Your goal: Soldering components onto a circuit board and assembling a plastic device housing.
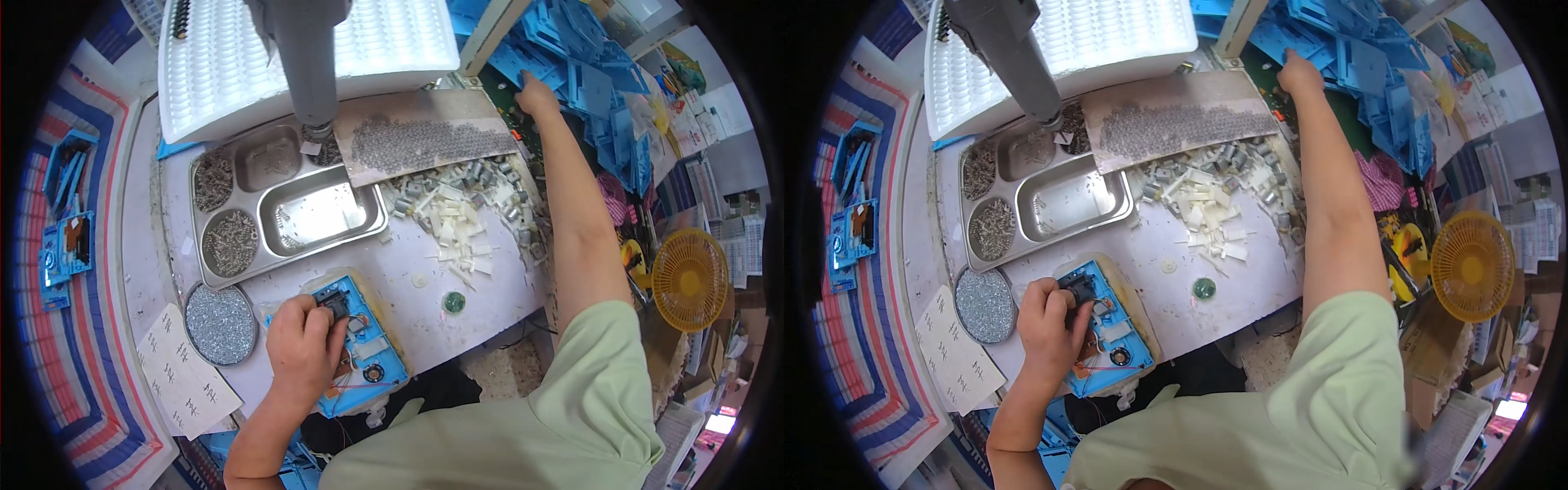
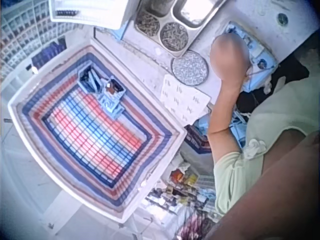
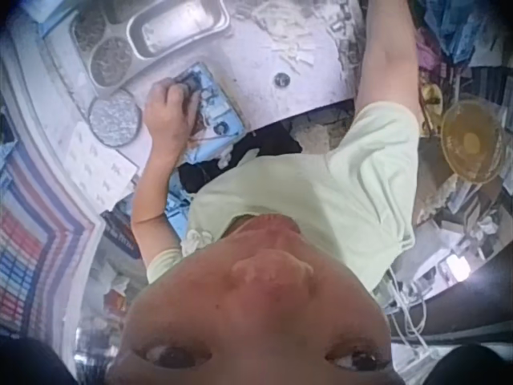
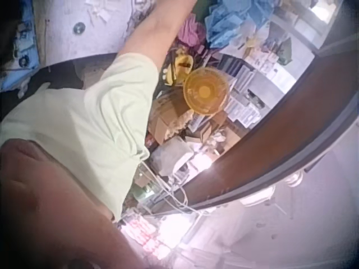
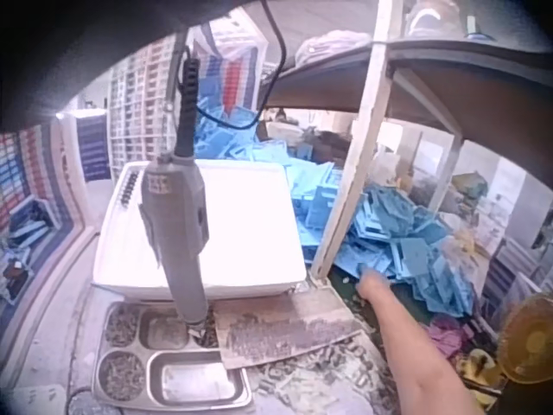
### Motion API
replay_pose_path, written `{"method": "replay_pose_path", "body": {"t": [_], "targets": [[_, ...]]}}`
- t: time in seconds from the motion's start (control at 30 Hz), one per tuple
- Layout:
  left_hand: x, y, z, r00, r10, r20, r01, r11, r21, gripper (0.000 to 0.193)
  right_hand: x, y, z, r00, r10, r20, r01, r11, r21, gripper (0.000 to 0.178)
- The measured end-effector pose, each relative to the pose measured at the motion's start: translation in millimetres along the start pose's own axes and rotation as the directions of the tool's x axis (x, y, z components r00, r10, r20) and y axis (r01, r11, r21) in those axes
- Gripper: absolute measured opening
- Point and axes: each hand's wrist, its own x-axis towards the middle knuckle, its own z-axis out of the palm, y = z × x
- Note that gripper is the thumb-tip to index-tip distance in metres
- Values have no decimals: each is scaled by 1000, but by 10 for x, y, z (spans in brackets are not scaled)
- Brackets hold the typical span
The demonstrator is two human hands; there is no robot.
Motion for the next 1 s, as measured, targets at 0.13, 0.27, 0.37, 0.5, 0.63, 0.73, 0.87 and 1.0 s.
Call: {"method": "replay_pose_path", "body": {"t": [0.13, 0.27, 0.37, 0.5, 0.63, 0.73, 0.87, 1.0], "targets": [[-37, -83, 41, 1000, 6, -6, -6, 1000, -8, 30, 308, 108, 181, 957, -288, -27, 249, 867, -433, 22], [-65, -75, -52, 1000, -7, -5, 7, 999, 48, 32, 164, 51, -293, 959, -282, -11, 261, 902, -343, 28], [-1, -83, 1, 998, 56, -39, -57, 998, -23, 31, 205, 725, -890, 937, -317, -145, 250, 901, -355, 52], [-83, -103, -54, 995, 54, -79, -58, 997, -50, 28, -1293, 669, -1289, 969, 29, -247, 107, 848, 520, 46], [-170, 51, -182, 988, -130, -81, 92, 929, -359, 26, -3095, 84, -1167, 989, -23, 148, -140, -486, 862, 15], [-268, 333, -277, 942, -311, 127, 299, 601, -741, 31, -4102, -871, -1206, 846, -368, 387, -520, -732, 441, 21], [-238, 585, -336, 815, -422, 398, 362, -166, -917, 36, -4568, -1447, -1262, 619, -734, 281, -683, -326, 654, 38], [-335, 269, -648, 772, -517, 369, 377, -95, -921, 30, -4175, -1491, -1407, 845, -493, 207, -330, -175, 928, 52]]}}
